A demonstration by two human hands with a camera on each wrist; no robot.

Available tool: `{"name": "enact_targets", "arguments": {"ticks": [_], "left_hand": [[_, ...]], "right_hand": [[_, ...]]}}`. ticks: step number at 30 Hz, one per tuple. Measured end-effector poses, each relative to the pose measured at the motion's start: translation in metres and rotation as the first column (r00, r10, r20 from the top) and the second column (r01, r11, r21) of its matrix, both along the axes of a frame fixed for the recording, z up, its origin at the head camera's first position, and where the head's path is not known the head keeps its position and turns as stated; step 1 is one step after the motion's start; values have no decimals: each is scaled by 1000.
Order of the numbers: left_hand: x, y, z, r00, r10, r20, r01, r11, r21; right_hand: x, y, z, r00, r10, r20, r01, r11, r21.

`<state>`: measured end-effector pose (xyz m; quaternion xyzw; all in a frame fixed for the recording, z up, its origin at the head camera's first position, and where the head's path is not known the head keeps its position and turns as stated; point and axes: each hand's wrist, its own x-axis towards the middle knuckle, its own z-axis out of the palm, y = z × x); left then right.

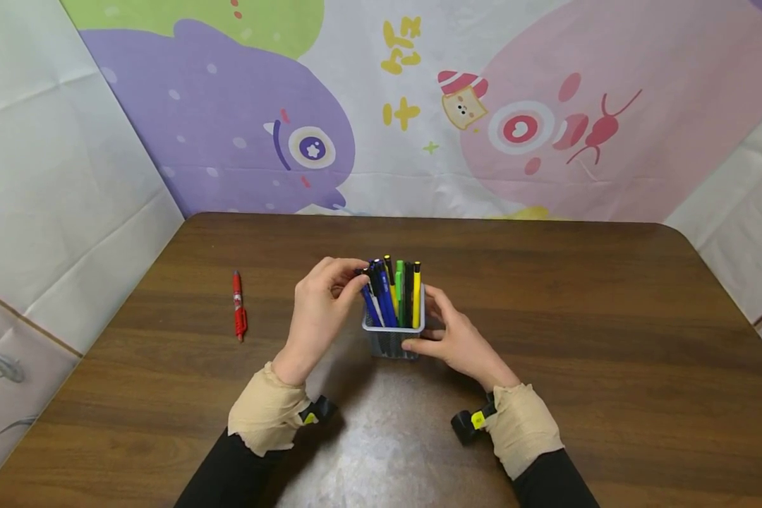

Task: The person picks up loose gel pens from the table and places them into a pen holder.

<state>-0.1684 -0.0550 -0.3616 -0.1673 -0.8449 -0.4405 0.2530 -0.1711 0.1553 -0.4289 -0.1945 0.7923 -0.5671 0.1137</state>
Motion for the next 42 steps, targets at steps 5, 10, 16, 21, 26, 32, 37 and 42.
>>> {"name": "enact_targets", "arguments": {"ticks": [5, 10, 16, 21, 26, 32, 37, 42], "left_hand": [[0, 0, -3, 999, 34, 12, -33, 996, -86], [0, 1, -4, 999, 45, 7, -44, 989, -144], [-2, 2, -9, 998, 50, 26, -46, 988, -145], [-3, 1, -9, 998, 52, 26, -47, 986, -160], [-4, -2, -9, 999, 34, 40, -27, 984, -179], [-5, -7, -6, 999, 32, 12, -29, 978, -206], [-6, -12, -4, 996, 80, 40, -71, 981, -182], [-9, -20, -6, 971, 228, 71, -206, 949, -238]], "right_hand": [[-1, -1, -2, 1000, 4, -2, -4, 1000, 2], [-1, 0, -2, 1000, 2, -4, -2, 1000, -9], [-1, 0, -4, 1000, -1, -10, 1, 1000, -8], [-1, 0, -3, 1000, -4, -9, 4, 1000, -1], [0, 0, -2, 1000, -9, -8, 9, 1000, 6], [0, 0, -2, 1000, -12, -8, 12, 1000, 13], [0, 0, -2, 1000, -10, -5, 10, 1000, 14], [0, 0, -1, 1000, -7, -8, 7, 1000, 17]]}}
